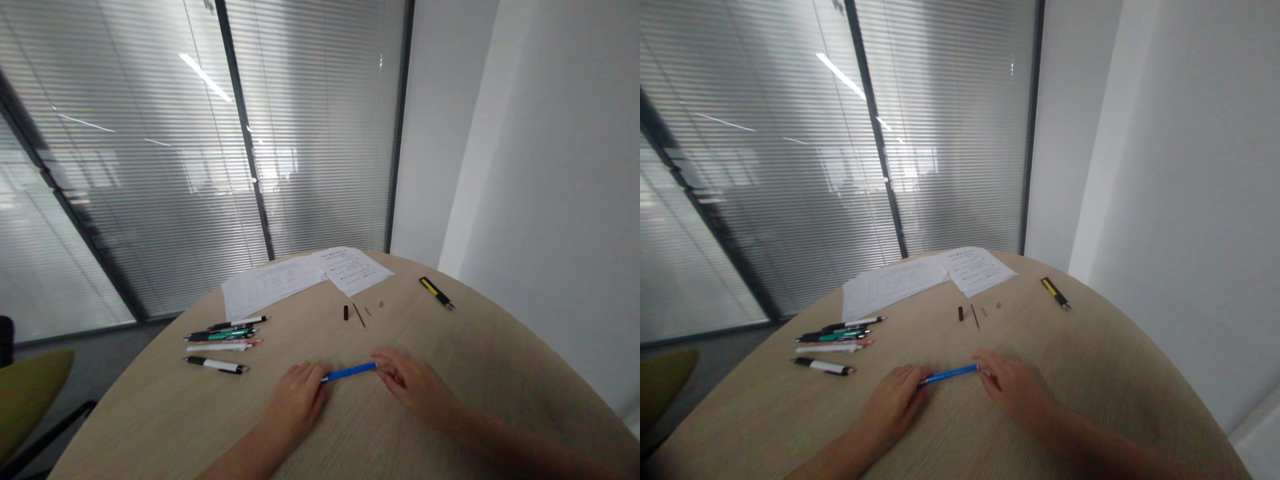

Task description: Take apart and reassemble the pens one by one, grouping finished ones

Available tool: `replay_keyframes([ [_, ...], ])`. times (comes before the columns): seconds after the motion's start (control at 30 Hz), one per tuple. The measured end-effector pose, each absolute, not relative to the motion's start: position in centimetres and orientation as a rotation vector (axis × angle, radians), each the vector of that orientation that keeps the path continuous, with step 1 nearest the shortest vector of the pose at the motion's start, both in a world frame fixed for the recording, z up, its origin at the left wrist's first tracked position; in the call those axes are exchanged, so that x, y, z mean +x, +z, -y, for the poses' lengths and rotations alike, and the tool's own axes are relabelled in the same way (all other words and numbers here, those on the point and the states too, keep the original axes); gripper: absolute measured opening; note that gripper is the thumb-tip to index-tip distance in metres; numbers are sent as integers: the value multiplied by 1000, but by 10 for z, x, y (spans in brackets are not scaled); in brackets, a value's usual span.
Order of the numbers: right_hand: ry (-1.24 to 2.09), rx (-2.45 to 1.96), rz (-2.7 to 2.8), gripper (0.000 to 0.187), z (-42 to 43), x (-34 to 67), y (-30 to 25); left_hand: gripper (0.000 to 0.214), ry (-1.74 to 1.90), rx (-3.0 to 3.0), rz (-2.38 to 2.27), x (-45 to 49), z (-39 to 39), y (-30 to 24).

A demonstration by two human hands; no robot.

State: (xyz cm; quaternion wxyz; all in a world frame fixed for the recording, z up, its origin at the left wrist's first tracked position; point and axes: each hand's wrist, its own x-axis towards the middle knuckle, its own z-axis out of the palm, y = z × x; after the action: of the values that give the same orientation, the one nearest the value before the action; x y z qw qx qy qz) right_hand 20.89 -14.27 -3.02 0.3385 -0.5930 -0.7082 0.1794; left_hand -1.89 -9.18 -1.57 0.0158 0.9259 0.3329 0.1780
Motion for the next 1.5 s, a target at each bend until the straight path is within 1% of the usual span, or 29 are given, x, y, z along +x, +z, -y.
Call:
replay_keyframes([
  [0.1,509,-1519,1813,41,143,210,-30,23,615,2833,-1044,-20,92,-17],
  [0.2,515,-1485,1814,45,142,211,-32,22,685,2713,-1078,-22,92,-17],
  [0.33,467,-1464,1878,40,141,212,-32,23,732,2415,-1191,-23,92,-16],
  [0.43,401,-1410,1931,34,142,211,-33,23,766,2217,-1172,-24,90,-15],
  [0.57,384,-1417,1941,31,134,208,-34,21,851,2119,-1121,-24,89,-13],
  [0.7,346,-1489,1893,31,106,206,-27,20,815,2121,-1107,-22,89,-10],
  [0.87,103,-1544,1876,37,58,198,-13,21,731,2107,-1125,-21,87,-10],
  [0.93,93,-1555,1886,38,44,193,-11,20,738,2082,-1119,-21,85,-11],
  [1.1,193,-1579,1862,30,27,185,-15,18,730,2098,-1137,-20,84,-13],
  [1.23,264,-1567,1774,25,33,184,-10,17,686,2180,-1146,-20,87,-11],
  [1.27,315,-1543,1734,25,38,183,-4,16,676,2194,-1145,-20,88,-10],
  [1.4,834,-1179,1373,26,73,176,26,15,654,2242,-1129,-20,90,-9],
  [1.5,953,-1070,1245,27,98,169,44,13,639,2279,-1114,-20,91,-10],
])
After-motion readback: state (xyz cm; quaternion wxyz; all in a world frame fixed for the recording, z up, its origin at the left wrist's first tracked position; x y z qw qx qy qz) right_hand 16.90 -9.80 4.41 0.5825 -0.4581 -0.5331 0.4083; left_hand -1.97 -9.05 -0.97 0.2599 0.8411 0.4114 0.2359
